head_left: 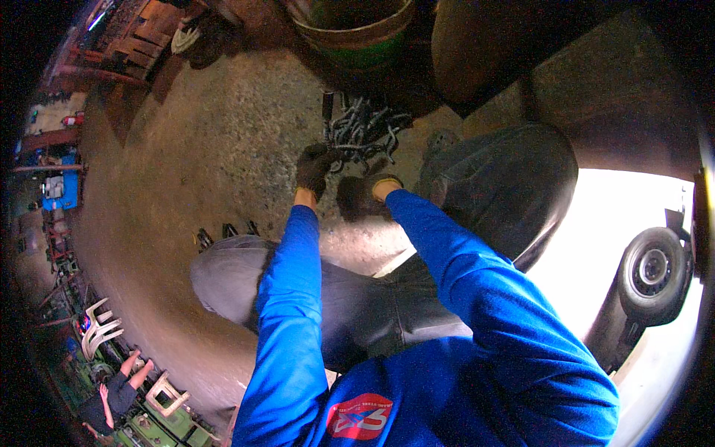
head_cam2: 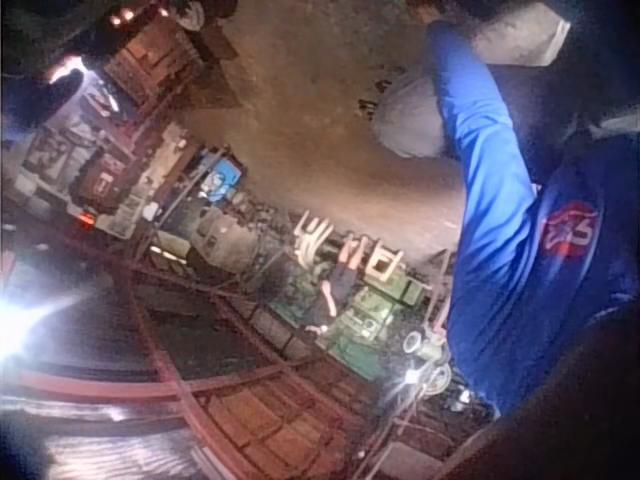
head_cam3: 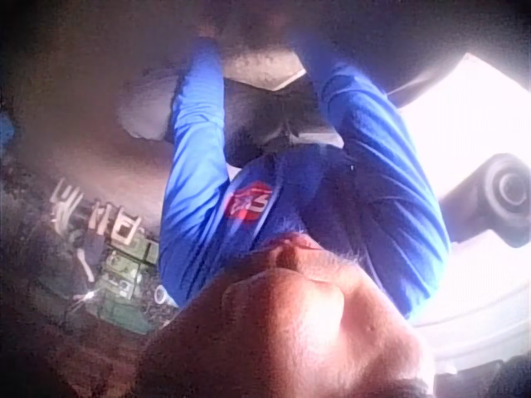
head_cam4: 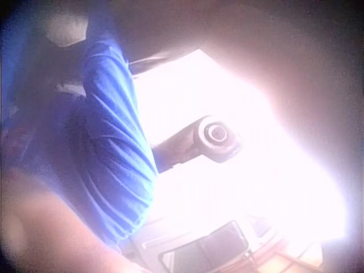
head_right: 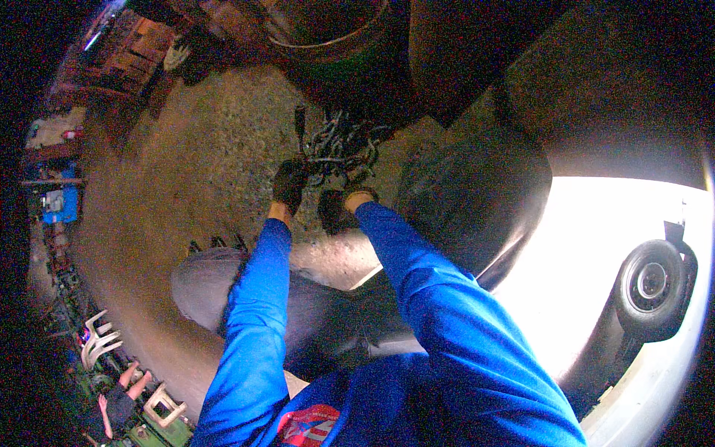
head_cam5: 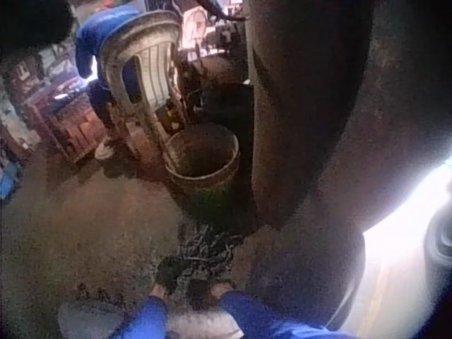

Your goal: The person sits on the floor and repeatedly dips metal rods into a bucket of liquid, then scrapes them with a tool to remove residue. The person handles the rods one at a time, occasionally inspecting them before returning them to the bucket or placing them on the floor.

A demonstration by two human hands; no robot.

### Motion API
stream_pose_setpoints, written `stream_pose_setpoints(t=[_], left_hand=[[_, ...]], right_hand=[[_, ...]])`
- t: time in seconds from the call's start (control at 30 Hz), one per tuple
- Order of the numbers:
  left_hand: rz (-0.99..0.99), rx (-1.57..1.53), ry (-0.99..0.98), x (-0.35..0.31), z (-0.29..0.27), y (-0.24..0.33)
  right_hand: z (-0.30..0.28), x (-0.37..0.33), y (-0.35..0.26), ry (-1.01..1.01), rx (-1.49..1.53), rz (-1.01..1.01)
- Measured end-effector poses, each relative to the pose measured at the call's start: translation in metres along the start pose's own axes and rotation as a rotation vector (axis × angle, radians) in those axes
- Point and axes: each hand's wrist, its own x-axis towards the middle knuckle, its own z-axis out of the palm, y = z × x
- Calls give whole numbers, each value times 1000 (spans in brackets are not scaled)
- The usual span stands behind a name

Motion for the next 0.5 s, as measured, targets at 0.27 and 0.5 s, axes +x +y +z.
stream_pose_setpoints(t=[0.27, 0.5], left_hand=[[62, -105, -131, -8, 0, 13], [208, -312, -153, 0, 10, 12]], right_hand=[[-18, 0, -6, -20, -16, 0], [-43, -8, -17, -63, -41, -16]])
